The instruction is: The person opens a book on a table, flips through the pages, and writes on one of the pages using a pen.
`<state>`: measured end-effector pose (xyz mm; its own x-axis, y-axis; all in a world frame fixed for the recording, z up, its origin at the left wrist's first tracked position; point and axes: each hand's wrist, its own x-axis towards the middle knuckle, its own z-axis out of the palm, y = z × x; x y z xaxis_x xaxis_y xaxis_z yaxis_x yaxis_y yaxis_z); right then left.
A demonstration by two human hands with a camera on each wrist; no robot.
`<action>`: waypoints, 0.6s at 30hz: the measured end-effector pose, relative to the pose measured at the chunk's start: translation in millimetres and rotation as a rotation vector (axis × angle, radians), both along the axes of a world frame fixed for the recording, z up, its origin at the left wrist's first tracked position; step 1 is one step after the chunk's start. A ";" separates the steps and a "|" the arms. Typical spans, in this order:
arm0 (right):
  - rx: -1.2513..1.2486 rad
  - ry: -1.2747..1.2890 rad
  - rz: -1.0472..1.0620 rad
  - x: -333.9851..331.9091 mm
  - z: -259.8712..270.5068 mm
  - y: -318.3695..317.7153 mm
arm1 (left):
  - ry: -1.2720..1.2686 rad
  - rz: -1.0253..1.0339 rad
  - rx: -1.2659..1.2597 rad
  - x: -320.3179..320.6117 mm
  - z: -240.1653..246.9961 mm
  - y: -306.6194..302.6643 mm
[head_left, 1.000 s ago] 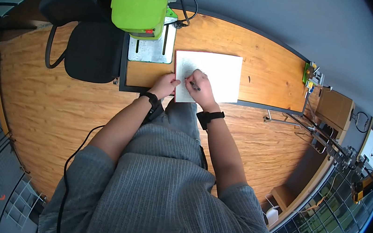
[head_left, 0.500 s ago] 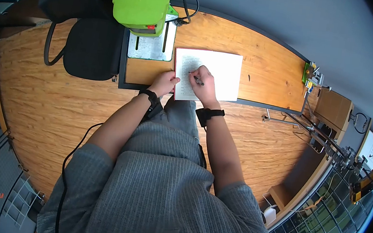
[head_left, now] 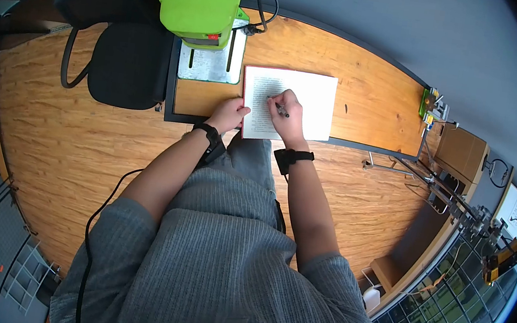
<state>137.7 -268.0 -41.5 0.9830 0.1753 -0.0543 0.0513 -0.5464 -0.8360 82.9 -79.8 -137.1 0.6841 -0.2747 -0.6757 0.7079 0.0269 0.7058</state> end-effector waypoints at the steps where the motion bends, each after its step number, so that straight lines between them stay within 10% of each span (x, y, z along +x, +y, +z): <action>1: 0.001 -0.001 0.002 0.6 -0.3 0.2 | 0.000 0.002 0.010 0.2 3.0 -0.2; 18: -0.059 -0.008 0.053 -5.4 0.9 -0.3 | -0.007 -0.075 0.021 4.3 13.4 2.2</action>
<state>132.3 -268.2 -40.6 0.9729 0.2235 -0.0585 0.0875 -0.5909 -0.8019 87.2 -77.6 -123.6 0.6667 -0.3112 -0.6772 0.7027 -0.0404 0.7104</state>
